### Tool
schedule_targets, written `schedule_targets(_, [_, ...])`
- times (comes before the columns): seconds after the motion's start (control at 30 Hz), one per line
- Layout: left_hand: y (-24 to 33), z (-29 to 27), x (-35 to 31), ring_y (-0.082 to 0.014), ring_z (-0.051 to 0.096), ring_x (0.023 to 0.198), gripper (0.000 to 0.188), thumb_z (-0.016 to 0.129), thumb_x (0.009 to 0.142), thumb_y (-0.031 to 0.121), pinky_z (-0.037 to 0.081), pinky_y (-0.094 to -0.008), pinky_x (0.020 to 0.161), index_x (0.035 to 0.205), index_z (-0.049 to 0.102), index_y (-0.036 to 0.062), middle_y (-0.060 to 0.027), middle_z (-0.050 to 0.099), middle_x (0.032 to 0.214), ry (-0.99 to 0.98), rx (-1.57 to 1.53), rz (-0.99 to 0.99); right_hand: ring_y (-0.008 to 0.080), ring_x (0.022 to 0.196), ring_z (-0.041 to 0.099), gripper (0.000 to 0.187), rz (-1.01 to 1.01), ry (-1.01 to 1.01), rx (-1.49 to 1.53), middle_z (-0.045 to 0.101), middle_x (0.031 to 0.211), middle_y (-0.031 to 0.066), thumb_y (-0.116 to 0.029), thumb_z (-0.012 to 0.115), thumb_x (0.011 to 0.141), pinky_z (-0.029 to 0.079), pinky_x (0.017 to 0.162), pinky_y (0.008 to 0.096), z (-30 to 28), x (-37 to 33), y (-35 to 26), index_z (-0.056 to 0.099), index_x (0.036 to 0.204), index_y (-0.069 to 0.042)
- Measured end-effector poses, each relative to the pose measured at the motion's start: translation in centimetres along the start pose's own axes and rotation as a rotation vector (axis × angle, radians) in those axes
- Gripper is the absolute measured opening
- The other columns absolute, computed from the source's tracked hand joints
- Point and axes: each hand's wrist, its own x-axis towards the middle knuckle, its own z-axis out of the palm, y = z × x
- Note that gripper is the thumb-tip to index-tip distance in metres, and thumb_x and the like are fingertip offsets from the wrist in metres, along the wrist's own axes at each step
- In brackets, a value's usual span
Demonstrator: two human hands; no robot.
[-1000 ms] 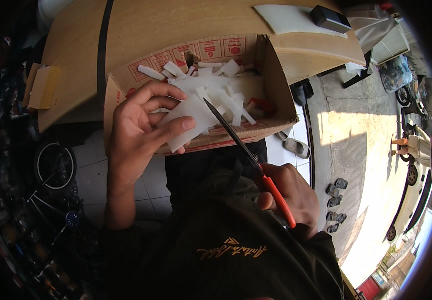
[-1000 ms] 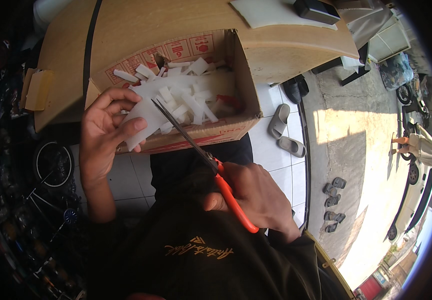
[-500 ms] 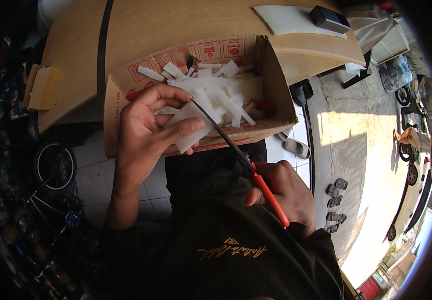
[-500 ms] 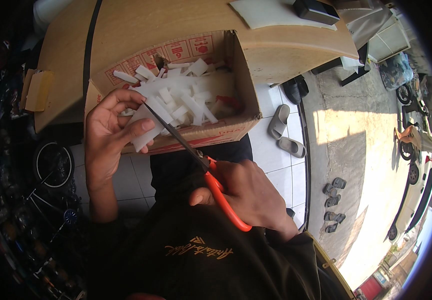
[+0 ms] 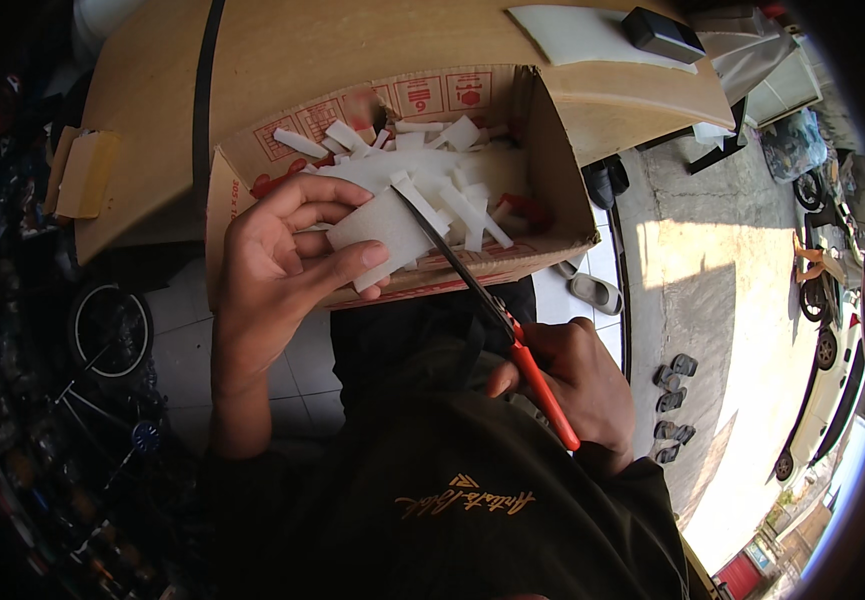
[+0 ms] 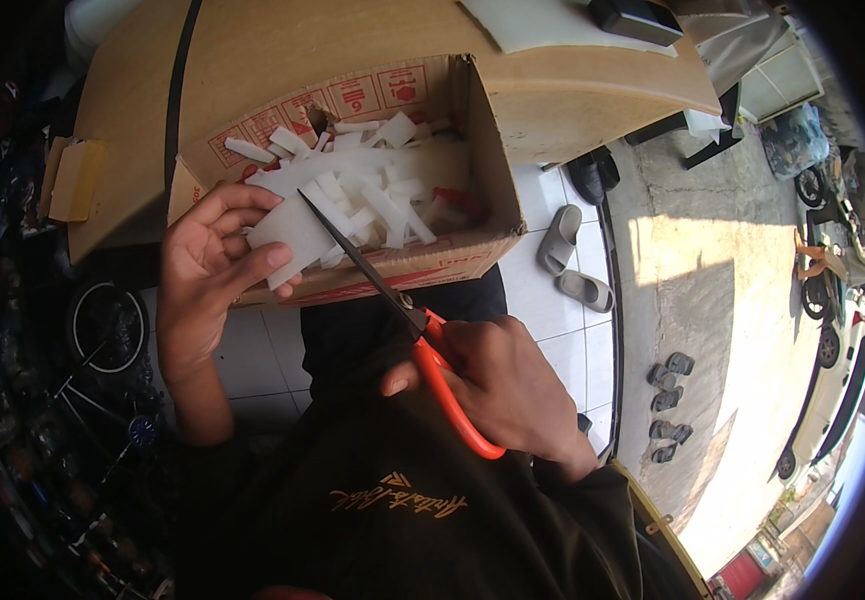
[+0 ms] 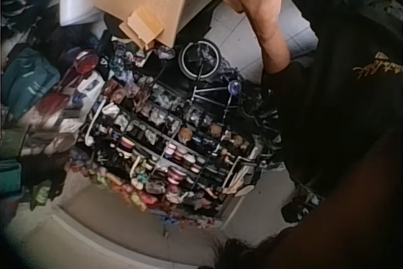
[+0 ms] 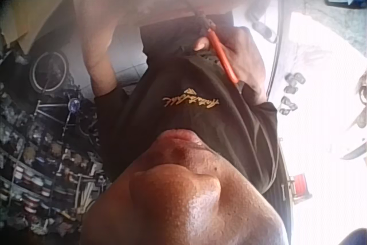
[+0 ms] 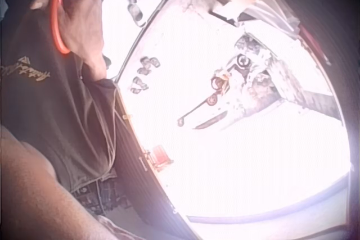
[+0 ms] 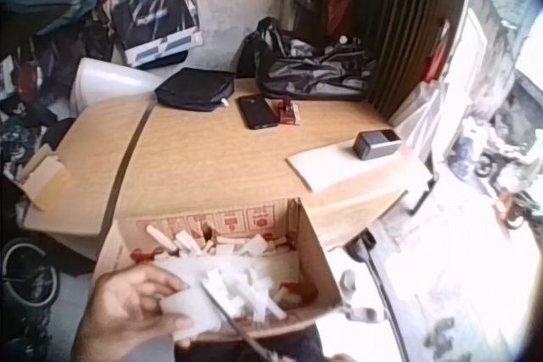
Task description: The person uses shears to cut a long white foam strip into small rectangular pieces over a cardboard box.
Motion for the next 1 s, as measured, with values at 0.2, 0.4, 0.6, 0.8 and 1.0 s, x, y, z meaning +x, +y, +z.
schedule_targets(0.2, [0.0, -0.1, -0.2, -0.0185, 0.067, 0.075, 0.038, 0.069, 0.08, -0.003, 0.059, -0.0275, 0.065, 0.112, 0.049, -0.0087, -0.0181, 0.061, 0.098, 0.002, -0.009, -0.014, 0.0314, 0.046, 0.045, 0.034, 0.084, -0.037, 0.043, 0.055, 0.054, 0.0152, -0.03, 0.072, 0.072, 0.036, 0.05, 0.0375, -0.1, 0.1, -0.2, 0.064, 0.069, 0.003])
schedule_targets(0.4, [0.3, 0.2, -0.3, -0.0202, 0.069, 0.075, 0.037, 0.069, 0.079, -0.005, 0.06, -0.0285, 0.068, 0.111, 0.049, -0.0085, -0.0186, 0.061, 0.098, 0.005, -0.033, 0.042, 0.0407, 0.058, 0.053, 0.075, 0.039, -0.044, 0.053, 0.053, 0.06, 0.0211, -0.072, 0.058, 0.075, 0.04, 0.055, 0.0437, -0.5, -0.5, 0.1, 0.061, 0.08, 0.003])
schedule_targets(0.6, [-0.3, 0.2, -0.3, -0.0208, 0.069, 0.072, 0.038, 0.068, 0.079, -0.006, 0.056, -0.0247, 0.062, 0.111, 0.047, -0.0081, -0.0185, 0.059, 0.103, 0.066, -0.039, 0.094, 0.043, 0.068, 0.057, 0.085, -0.006, 0.028, 0.069, 0.056, 0.065, 0.0203, -0.082, 0.052, 0.07, 0.043, 0.062, 0.0462, -0.1, -1.3, -0.2, 0.06, 0.088, 0.001])
schedule_targets(0.8, [-0.7, 0.7, -0.1, -0.0193, 0.068, 0.073, 0.039, 0.069, 0.078, -0.007, 0.058, -0.026, 0.067, 0.11, 0.048, -0.008, -0.0179, 0.058, 0.102, 0.03, -0.049, 0.088, 0.0419, 0.068, 0.057, 0.081, 0.019, -0.185, 0.027, 0.056, 0.064, 0.02, -0.078, 0.056, 0.071, 0.043, 0.061, 0.0453, -0.5, -0.3, -0.1, 0.06, 0.088, 0.001])
schedule_targets(1.0, [-0.7, 1.1, 0.1, -0.0202, 0.068, 0.075, 0.04, 0.07, 0.077, -0.006, 0.058, -0.0269, 0.07, 0.109, 0.046, -0.0074, -0.0179, 0.058, 0.101, 0.034, -0.076, 0.065, 0.0408, 0.064, 0.055, 0.069, -0.012, -0.173, 0.068, 0.054, 0.062, 0.0202, -0.066, 0.063, 0.076, 0.041, 0.058, 0.0434, -0.2, 0.2, -0.4, 0.06, 0.087, 0.002])
